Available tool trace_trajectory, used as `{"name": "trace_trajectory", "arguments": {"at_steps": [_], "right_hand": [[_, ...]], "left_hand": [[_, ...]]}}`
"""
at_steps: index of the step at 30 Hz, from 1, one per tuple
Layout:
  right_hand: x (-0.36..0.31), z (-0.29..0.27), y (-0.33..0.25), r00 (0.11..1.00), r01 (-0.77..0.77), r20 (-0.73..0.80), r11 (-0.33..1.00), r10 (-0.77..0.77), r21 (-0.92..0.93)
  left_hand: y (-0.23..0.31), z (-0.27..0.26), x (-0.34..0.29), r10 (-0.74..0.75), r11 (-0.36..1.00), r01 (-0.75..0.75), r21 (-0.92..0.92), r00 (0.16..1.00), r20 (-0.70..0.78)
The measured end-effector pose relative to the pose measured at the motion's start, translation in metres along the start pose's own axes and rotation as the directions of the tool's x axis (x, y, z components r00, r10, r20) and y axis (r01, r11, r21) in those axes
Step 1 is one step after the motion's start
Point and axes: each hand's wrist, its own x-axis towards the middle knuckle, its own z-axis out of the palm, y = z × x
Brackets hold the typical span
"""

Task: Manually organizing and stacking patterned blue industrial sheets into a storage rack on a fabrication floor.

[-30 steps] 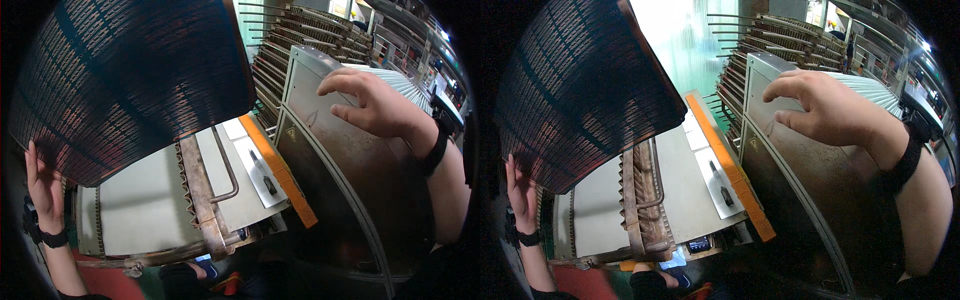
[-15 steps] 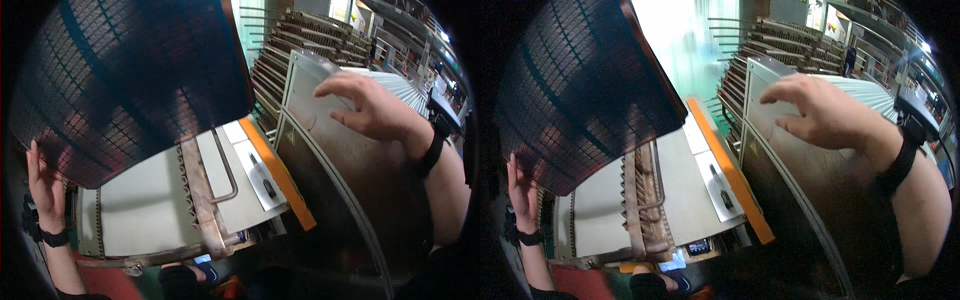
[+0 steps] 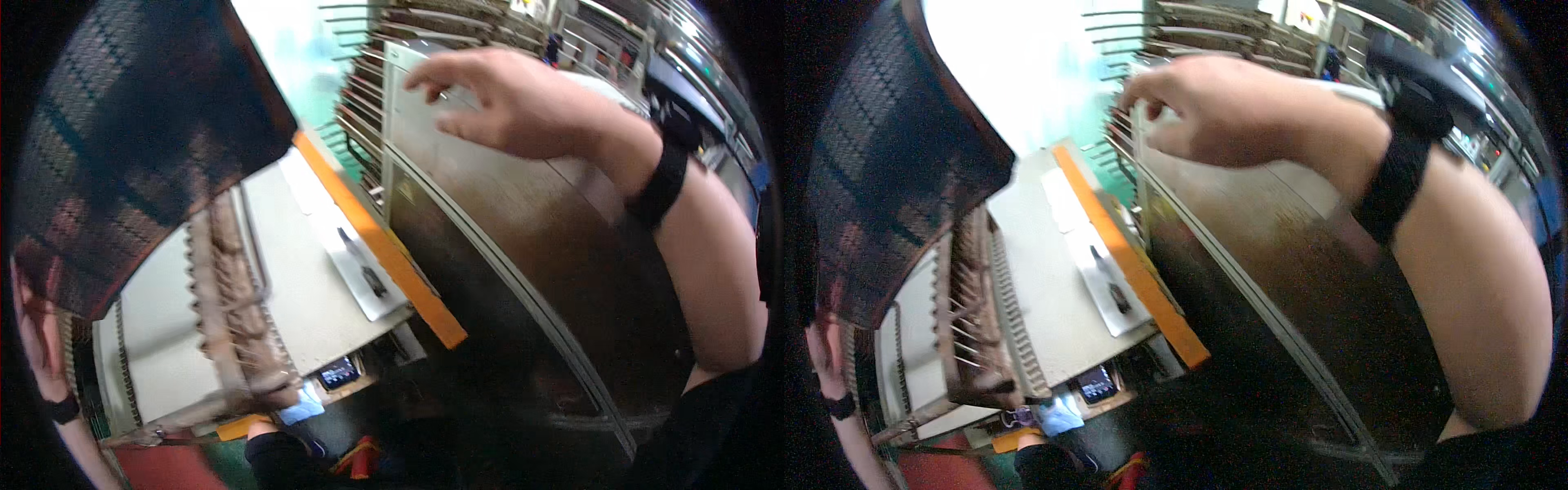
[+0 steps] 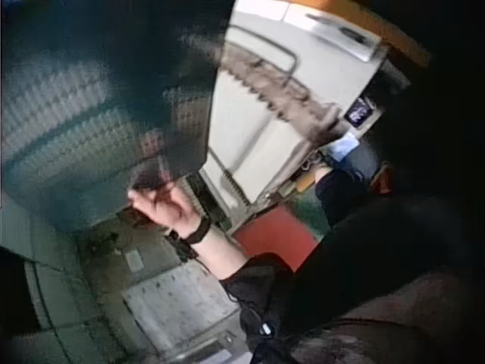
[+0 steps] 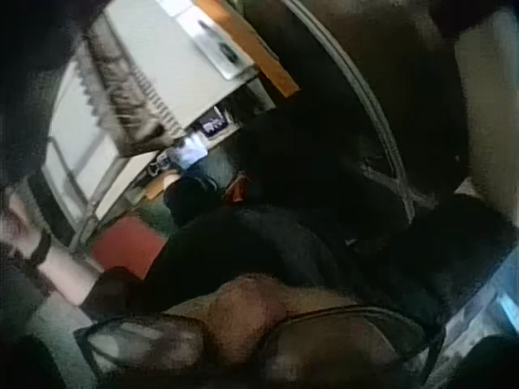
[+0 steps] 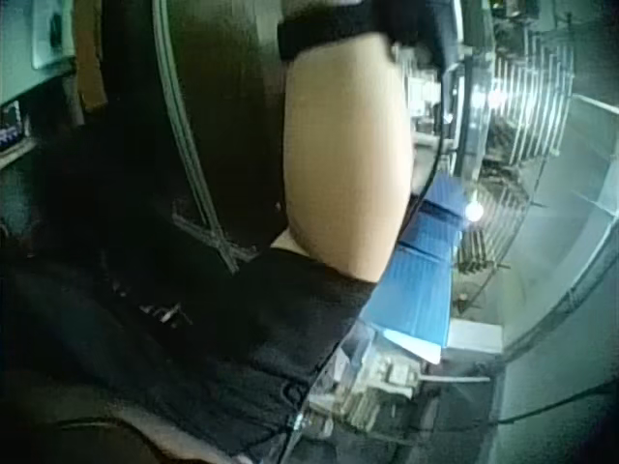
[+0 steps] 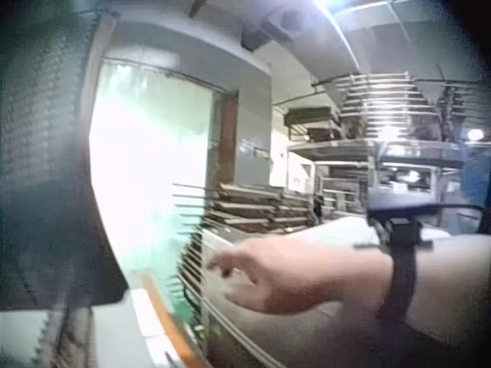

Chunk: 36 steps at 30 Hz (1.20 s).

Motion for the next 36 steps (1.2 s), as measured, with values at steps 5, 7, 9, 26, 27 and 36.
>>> {"name": "trace_trajectory", "arguments": {"at_steps": [5, 7, 9, 26, 27, 36], "right_hand": [[-0.001, -0.011, -0.01, 1.0, -0.017, -0.024, 0.996, 0.019, 0.084], [0.005, -0.013, -0.014, 0.998, -0.036, -0.042, 0.992, 0.042, 0.12], [0.007, -0.011, -0.013, 0.997, -0.056, -0.041, 0.987, 0.063, 0.148], [0.01, -0.01, -0.017, 0.991, -0.116, -0.036, 0.96, 0.129, 0.256], [0.011, -0.01, -0.017, 0.99, -0.13, -0.022, 0.952, 0.141, 0.279], [0.012, -0.015, -0.023, 0.984, -0.175, 0.009, 0.943, 0.18, 0.284]], "left_hand": [[0.016, -0.033, -0.01, 0.118, 0.993, -0.116, -0.031, 0.992, 0.044], [0.018, -0.017, -0.01, 0.12, 0.989, -0.125, -0.081, 0.991, -0.058], [0.018, -0.01, -0.014, 0.095, 0.99, -0.102, -0.102, 0.993, -0.066], [0.019, -0.015, -0.015, 0.179, 0.984, -0.179, 0.007, 0.983, -0.052], [0.017, -0.019, -0.013, 0.178, 0.984, -0.178, 0.018, 0.984, -0.006], [0.018, -0.019, -0.011, 0.171, 0.985, -0.171, -0.004, 0.983, -0.07]]}}
